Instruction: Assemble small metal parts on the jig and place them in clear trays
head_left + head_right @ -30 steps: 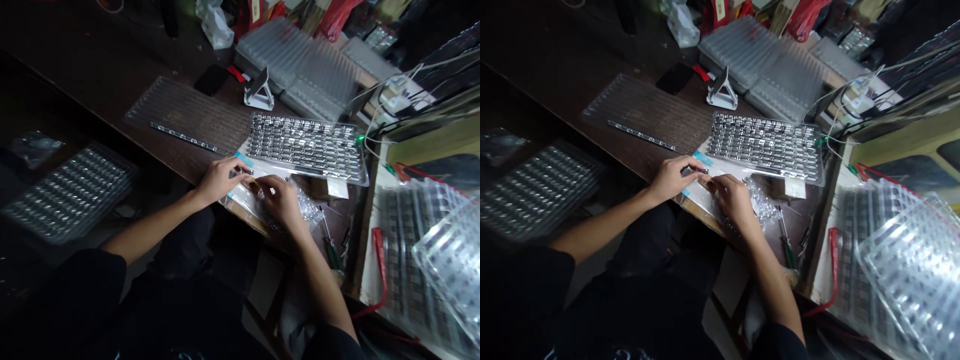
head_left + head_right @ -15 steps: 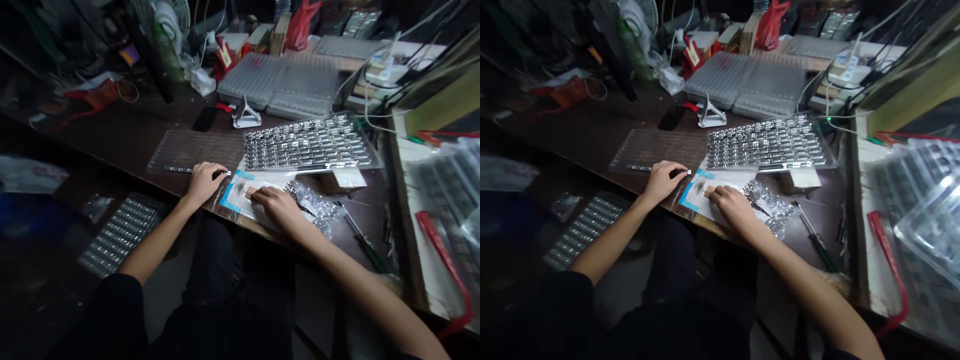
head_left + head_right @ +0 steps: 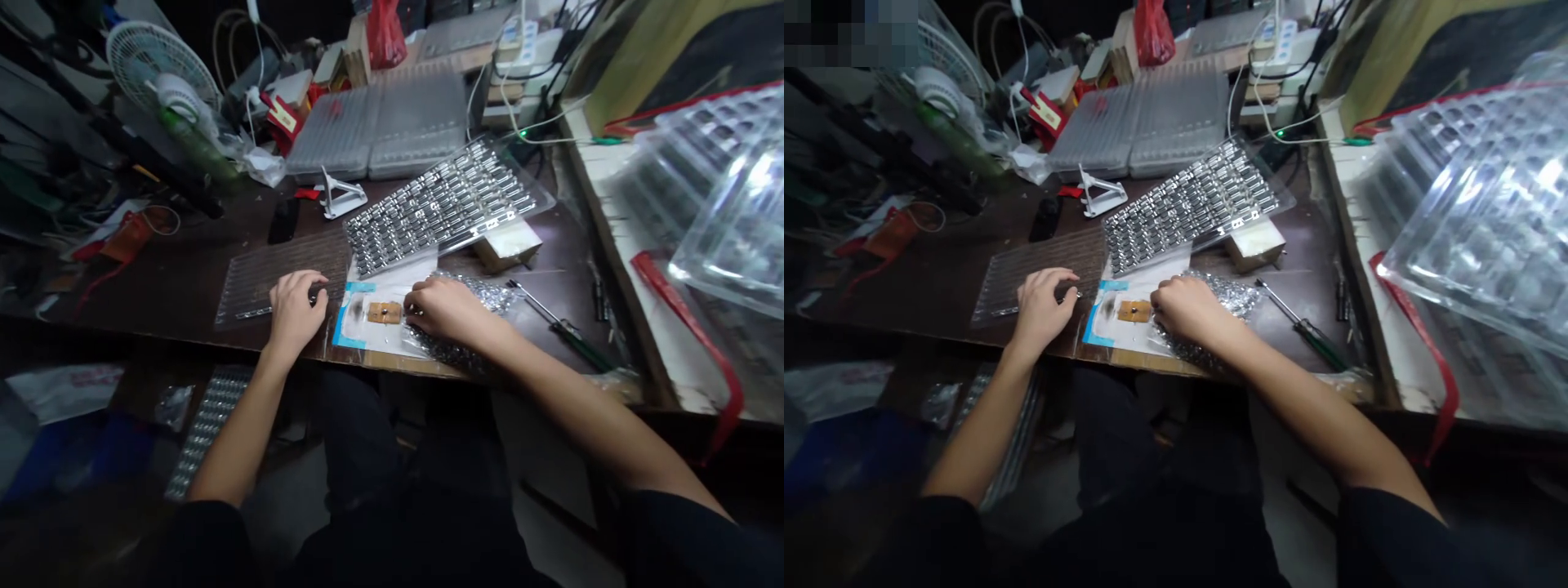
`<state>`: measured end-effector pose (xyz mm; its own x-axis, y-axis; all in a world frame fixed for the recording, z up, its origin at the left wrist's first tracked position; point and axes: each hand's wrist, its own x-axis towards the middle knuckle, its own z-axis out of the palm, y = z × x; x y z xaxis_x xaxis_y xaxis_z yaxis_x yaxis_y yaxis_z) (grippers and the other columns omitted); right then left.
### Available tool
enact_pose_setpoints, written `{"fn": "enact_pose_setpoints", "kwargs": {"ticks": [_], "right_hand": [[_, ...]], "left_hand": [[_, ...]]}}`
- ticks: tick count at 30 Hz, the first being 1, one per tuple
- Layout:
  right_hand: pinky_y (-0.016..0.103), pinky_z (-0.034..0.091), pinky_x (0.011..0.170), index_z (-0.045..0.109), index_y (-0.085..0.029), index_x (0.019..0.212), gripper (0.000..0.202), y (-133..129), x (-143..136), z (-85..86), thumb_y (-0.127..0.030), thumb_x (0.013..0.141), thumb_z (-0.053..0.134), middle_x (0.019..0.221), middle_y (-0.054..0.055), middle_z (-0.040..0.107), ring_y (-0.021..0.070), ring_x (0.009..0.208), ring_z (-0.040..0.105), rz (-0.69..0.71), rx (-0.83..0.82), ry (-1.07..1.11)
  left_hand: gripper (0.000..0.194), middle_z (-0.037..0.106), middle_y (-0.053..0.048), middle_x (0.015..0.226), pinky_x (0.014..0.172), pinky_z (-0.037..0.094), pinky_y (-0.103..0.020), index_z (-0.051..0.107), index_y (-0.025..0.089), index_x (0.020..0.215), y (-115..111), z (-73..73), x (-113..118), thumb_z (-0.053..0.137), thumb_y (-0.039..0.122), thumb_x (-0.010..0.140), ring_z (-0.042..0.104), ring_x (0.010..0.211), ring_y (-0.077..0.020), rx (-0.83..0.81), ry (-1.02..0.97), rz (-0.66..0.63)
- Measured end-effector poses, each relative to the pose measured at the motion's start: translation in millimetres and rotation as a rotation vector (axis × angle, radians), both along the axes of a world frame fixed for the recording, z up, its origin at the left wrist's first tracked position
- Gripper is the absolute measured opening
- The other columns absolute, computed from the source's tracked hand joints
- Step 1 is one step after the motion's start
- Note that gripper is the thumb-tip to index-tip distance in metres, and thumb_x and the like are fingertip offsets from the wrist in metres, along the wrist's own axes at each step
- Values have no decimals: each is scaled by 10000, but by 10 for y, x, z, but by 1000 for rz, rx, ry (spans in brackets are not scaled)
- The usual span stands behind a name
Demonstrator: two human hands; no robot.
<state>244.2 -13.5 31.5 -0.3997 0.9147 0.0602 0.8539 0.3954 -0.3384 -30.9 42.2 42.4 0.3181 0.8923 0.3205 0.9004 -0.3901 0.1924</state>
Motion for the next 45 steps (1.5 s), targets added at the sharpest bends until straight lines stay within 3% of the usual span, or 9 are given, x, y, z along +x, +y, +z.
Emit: {"fn": "enact_pose_setpoints", "kwargs": {"ticks": [14,18,21,25,29,34,37,41,45], "right_hand": [[327,482,824,746,-106,1000,255,-43,-27,57,-155,944,502,1031,168,753,274,983,695,-1,-39,-161],[324,494,818,730,-103,1055,257,-29,-13,46,-204,938,524,1037,177,754,276,951,708,-14,-78,-118],[303,495,798,719,-128,1122,275,2,24,19,-185,922,540,1087,160,753,265,956,712,-24,-106,-38],[284,478,830,714,-138,1151,321,43,50,-11,-100,899,519,1171,147,736,245,1018,694,-19,-103,88],[284,462,773,737,-157,1027,213,67,43,-36,-138,907,561,1021,118,756,226,905,687,-79,-96,180],[287,445,745,744,-165,959,156,72,4,-75,-166,906,597,954,89,730,202,851,656,-62,-17,282],[296,454,750,755,-159,957,166,84,-20,-105,-134,888,606,944,87,740,200,842,661,-43,-28,298],[310,479,785,776,-160,979,189,111,-28,-133,-128,875,622,976,94,775,219,870,695,-63,-75,296],[307,497,806,786,-167,995,210,125,-25,-142,-130,887,611,994,94,789,224,897,716,-80,-96,284]], "left_hand": [[141,710,-60,1147,1010,386,-442,720,216,1008,452,199,1868,625,220,904,572,1137,-272,-7,-61,-496],[106,694,-80,1136,981,403,-433,729,189,953,511,168,2252,656,238,895,553,1144,-284,17,-48,-548],[93,690,-99,1107,970,408,-442,716,164,869,517,145,2383,660,235,892,558,1131,-298,35,-40,-564],[83,698,-99,990,880,462,-387,669,140,902,466,181,2237,591,168,904,630,958,-240,1,-175,-566],[69,680,-34,857,768,497,-283,620,163,907,316,180,1707,568,134,872,636,792,-151,-163,-470,-560],[173,677,-9,833,679,502,-246,633,188,933,39,-68,880,460,180,930,627,708,-125,-351,-678,-302],[139,720,-24,879,714,521,-256,672,183,938,-87,-256,563,586,290,918,662,759,-146,-391,-673,-199],[141,764,-42,907,765,540,-291,732,185,909,-197,-374,434,737,306,838,700,817,-186,-351,-635,-187],[106,780,-38,900,784,545,-304,760,199,873,-248,-406,456,762,300,841,718,833,-199,-325,-596,-266]]}}
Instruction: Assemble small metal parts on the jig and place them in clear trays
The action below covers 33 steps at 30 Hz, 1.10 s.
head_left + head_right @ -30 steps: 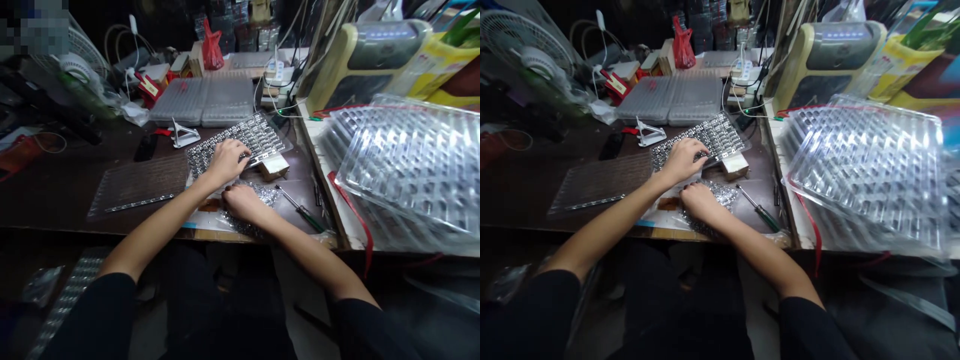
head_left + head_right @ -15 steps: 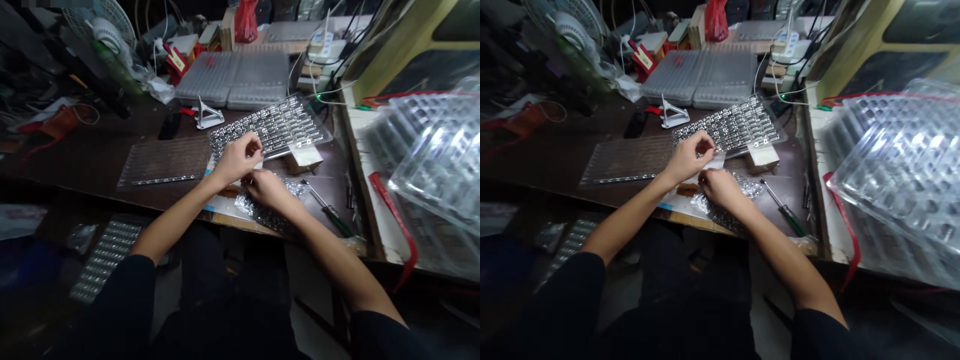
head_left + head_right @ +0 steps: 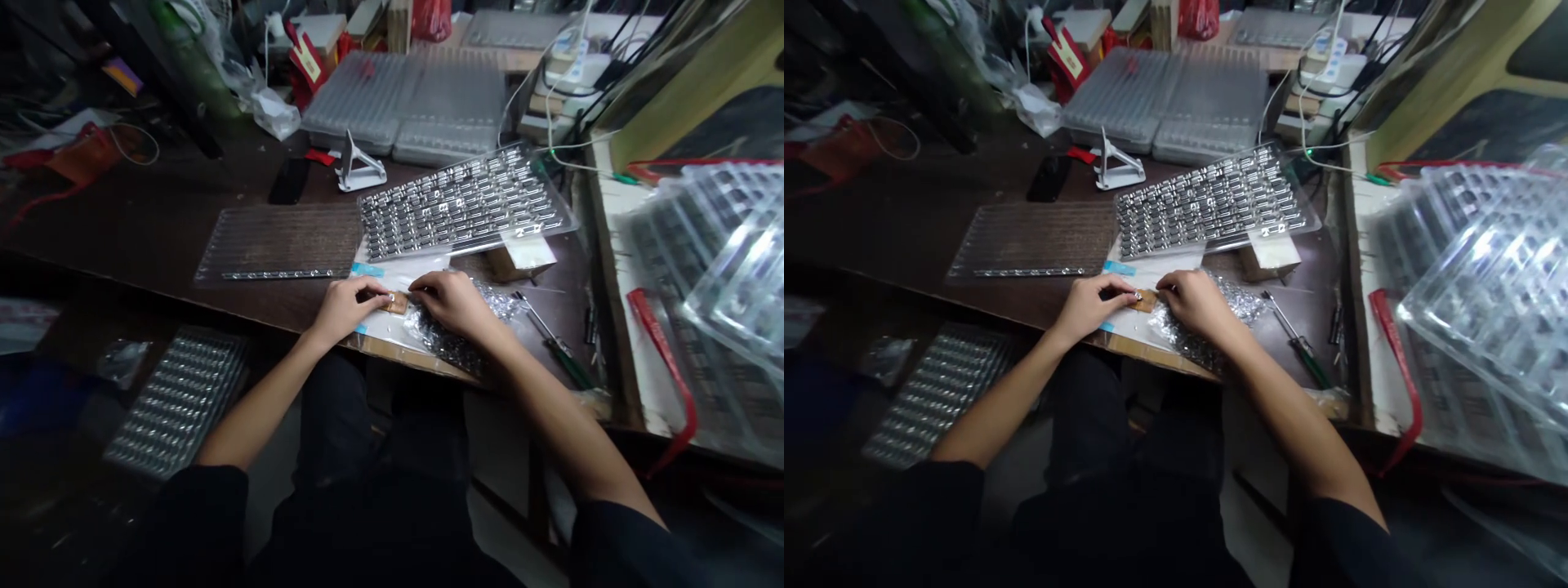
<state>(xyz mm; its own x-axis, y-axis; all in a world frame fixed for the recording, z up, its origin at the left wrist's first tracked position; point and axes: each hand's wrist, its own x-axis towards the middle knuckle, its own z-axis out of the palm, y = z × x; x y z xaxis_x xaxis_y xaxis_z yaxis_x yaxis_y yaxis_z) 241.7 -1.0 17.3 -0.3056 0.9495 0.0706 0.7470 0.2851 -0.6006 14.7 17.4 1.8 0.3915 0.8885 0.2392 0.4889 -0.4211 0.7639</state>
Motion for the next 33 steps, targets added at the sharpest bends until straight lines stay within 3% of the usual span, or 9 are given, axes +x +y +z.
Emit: {"fn": "enact_pose_setpoints", "kwargs": {"ticks": [8,17,23,28,33], "right_hand": [[312,510,814,784,-162,987,199,-3,-19,-22,-145,900,606,979,102,786,220,896,715,36,9,9],[311,510,808,776,-173,982,198,-27,-39,-22,-155,894,600,968,84,783,203,871,709,55,-3,43],[299,500,812,761,-184,1001,218,-45,-164,-21,-159,914,563,977,80,765,196,884,692,76,30,73],[302,472,821,745,-167,1015,225,-69,-297,-56,-211,966,530,995,112,723,212,905,641,168,88,-115],[304,467,840,728,-161,1070,259,-76,-310,-99,-229,999,489,1046,117,716,221,948,630,181,138,-148]], "left_hand": [[40,779,-31,893,797,545,-311,752,205,858,-44,-59,-7,768,239,843,714,840,-195,152,29,-10],[59,774,-28,899,833,544,-323,746,219,851,-15,-61,24,772,270,841,714,852,-189,88,-7,24],[108,771,-34,885,763,557,-276,732,195,903,-32,-63,9,715,300,881,709,803,-161,18,-116,164],[214,777,-54,910,733,573,-264,736,190,912,-70,-77,-26,750,393,847,717,806,-168,-34,-192,185],[182,782,-55,933,790,580,-280,749,184,978,-94,-86,-35,752,311,847,729,832,-174,-25,-207,187]]}}
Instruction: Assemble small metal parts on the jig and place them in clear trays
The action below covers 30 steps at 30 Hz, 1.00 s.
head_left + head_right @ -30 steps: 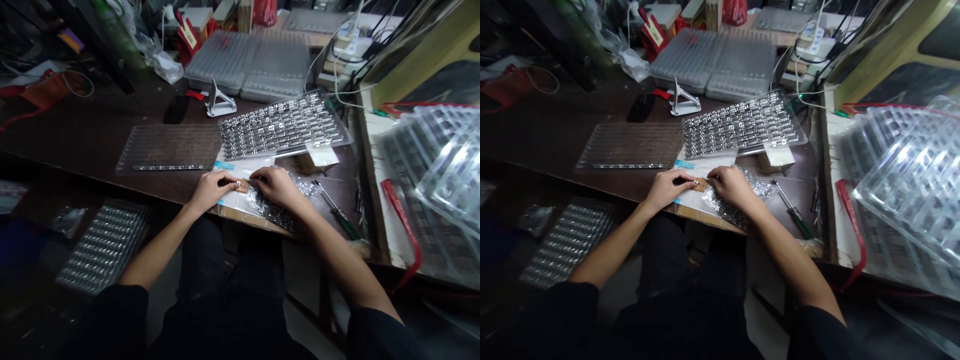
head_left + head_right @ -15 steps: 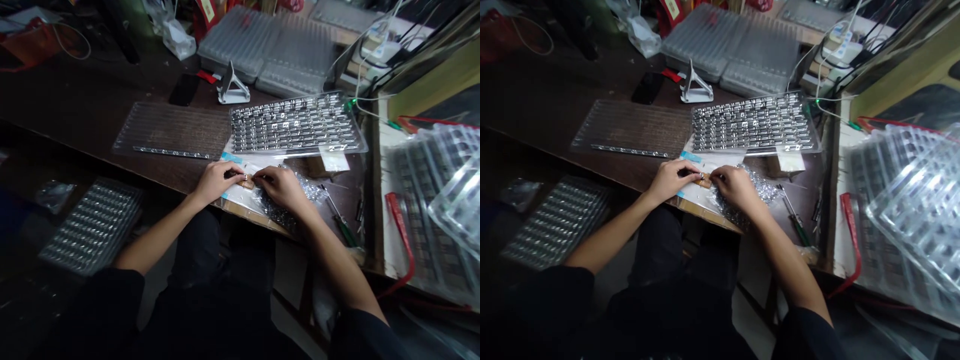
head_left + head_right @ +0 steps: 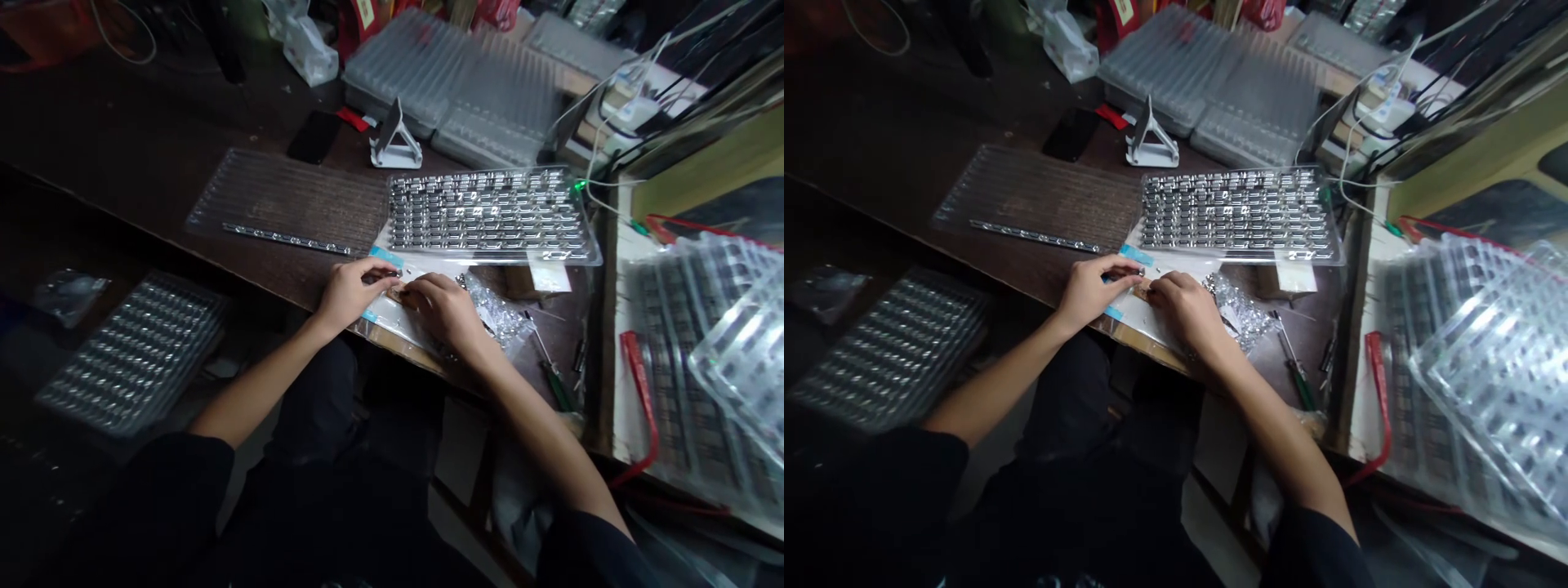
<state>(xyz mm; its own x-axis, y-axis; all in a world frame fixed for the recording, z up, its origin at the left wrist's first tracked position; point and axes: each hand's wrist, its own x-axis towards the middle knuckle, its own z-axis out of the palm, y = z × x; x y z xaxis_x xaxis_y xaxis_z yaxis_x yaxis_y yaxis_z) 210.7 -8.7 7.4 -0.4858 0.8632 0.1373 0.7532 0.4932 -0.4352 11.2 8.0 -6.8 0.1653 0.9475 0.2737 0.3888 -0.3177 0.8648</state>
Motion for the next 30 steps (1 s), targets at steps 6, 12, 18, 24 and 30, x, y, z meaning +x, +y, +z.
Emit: {"fn": "enact_pose_setpoints", "kwargs": {"ticks": [6,12,18,24,30], "right_hand": [[322,467,845,736,-168,1087,291,-37,-27,36,-199,1008,457,1034,118,716,234,941,614,51,42,-139],[321,487,860,721,-197,1173,312,-32,-4,44,-191,1009,455,1096,98,725,222,981,635,97,-5,-58],[362,470,842,596,-162,1365,401,34,-26,42,-252,1016,420,1222,152,674,275,1019,611,-135,12,-171],[335,414,774,679,-188,1181,314,43,-30,35,-256,1027,414,1105,130,684,253,916,589,-130,29,-273],[338,404,740,686,-153,1019,262,42,-20,12,-249,1002,443,1010,143,683,255,877,600,-180,16,-255]], "left_hand": [[133,773,-40,961,829,556,-271,709,180,998,-8,18,5,647,203,882,719,878,-170,55,58,60],[110,755,-37,962,825,528,-271,679,183,984,-1,-7,0,623,198,891,696,875,-165,84,60,35],[109,755,-41,988,865,519,-302,695,189,983,14,-24,-3,654,185,881,687,908,-175,99,98,0],[89,775,-30,1000,899,515,-340,747,226,948,26,-22,-3,732,226,860,695,945,-193,121,141,-84],[123,783,0,1023,953,477,-379,768,272,964,39,-48,6,764,255,843,698,993,-212,105,216,-136]]}}
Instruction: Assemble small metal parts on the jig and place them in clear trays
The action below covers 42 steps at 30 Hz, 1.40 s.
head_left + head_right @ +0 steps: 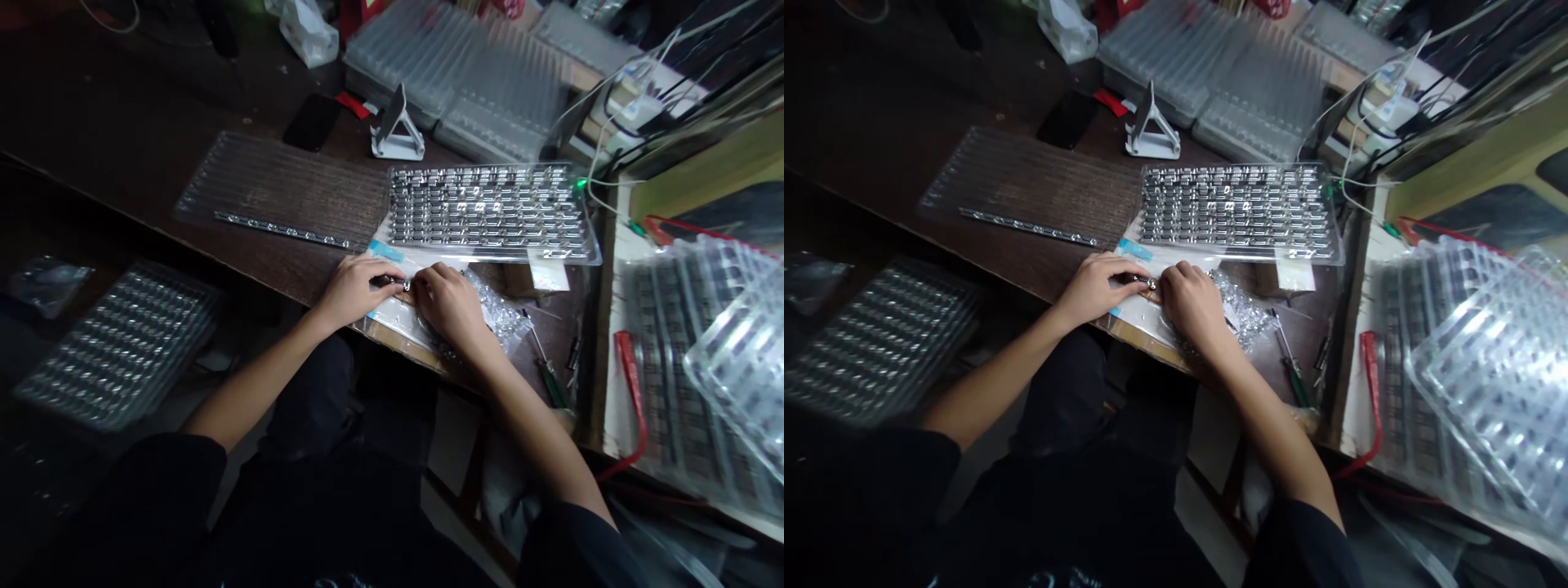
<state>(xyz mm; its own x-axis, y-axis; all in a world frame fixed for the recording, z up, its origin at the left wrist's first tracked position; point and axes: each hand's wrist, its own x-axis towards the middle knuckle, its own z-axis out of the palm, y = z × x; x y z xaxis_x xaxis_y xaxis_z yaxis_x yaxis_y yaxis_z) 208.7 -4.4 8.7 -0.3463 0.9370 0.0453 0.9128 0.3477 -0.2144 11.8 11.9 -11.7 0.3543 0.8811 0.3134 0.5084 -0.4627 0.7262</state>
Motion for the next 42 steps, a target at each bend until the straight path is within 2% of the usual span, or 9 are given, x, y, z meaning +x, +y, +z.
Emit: {"fn": "enact_pose_setpoints", "kwargs": {"ticks": [7,15,19,24,26,31,35,38,42], "right_hand": [[325,418,731,684,-152,987,188,-8,9,31,-233,939,521,973,128,696,245,864,622,-1,-29,91],[281,431,647,655,-175,873,74,-19,66,-16,-234,861,612,806,57,703,190,701,624,-80,-36,306],[283,487,739,687,-175,942,133,-8,104,-44,-192,901,562,902,72,729,186,782,660,1,-3,425],[284,509,796,722,-177,990,211,1,95,-74,-198,963,514,961,86,729,187,863,680,131,31,496],[281,511,789,725,-178,1013,221,-11,68,-79,-214,976,510,979,89,722,187,865,676,186,18,468],[306,491,798,738,-193,1089,251,-78,-18,-35,-233,994,508,1018,116,701,218,902,648,221,17,169],[276,479,778,720,-217,1166,298,-93,15,34,-193,994,477,1070,100,700,191,900,657,241,-52,211],[276,474,747,723,-221,1168,285,-86,159,125,-218,976,513,1120,92,710,185,888,672,175,-53,273],[307,462,692,762,-210,1045,213,-86,408,265,-312,892,655,1001,80,747,219,832,682,13,-96,120]], "left_hand": [[126,784,17,1013,922,434,-359,770,290,977,14,-22,0,764,289,851,693,989,-205,0,71,-48],[110,779,-8,994,910,408,-366,771,272,949,-14,-4,20,754,335,860,683,989,-219,29,116,-46],[120,776,-13,993,923,411,-369,767,257,974,-26,11,23,744,318,874,687,1001,-220,49,106,-84],[106,771,-43,1000,886,478,-335,756,203,982,-23,28,-14,679,216,910,692,958,-202,48,-49,90],[113,771,-48,1004,879,497,-326,753,197,982,-25,26,-21,669,189,907,693,952,-200,32,-74,158],[106,775,-21,1036,936,487,-382,752,226,980,-44,5,4,710,213,883,690,984,-227,51,47,162],[109,775,-23,1030,929,490,-376,746,215,983,-20,30,22,710,209,881,693,977,-222,86,50,158],[99,776,-21,1003,900,496,-352,746,209,959,0,69,81,714,181,871,695,946,-206,102,44,123],[49,774,-29,900,827,508,-333,748,190,876,-28,82,229,748,160,838,695,856,-196,105,-15,52]]}}
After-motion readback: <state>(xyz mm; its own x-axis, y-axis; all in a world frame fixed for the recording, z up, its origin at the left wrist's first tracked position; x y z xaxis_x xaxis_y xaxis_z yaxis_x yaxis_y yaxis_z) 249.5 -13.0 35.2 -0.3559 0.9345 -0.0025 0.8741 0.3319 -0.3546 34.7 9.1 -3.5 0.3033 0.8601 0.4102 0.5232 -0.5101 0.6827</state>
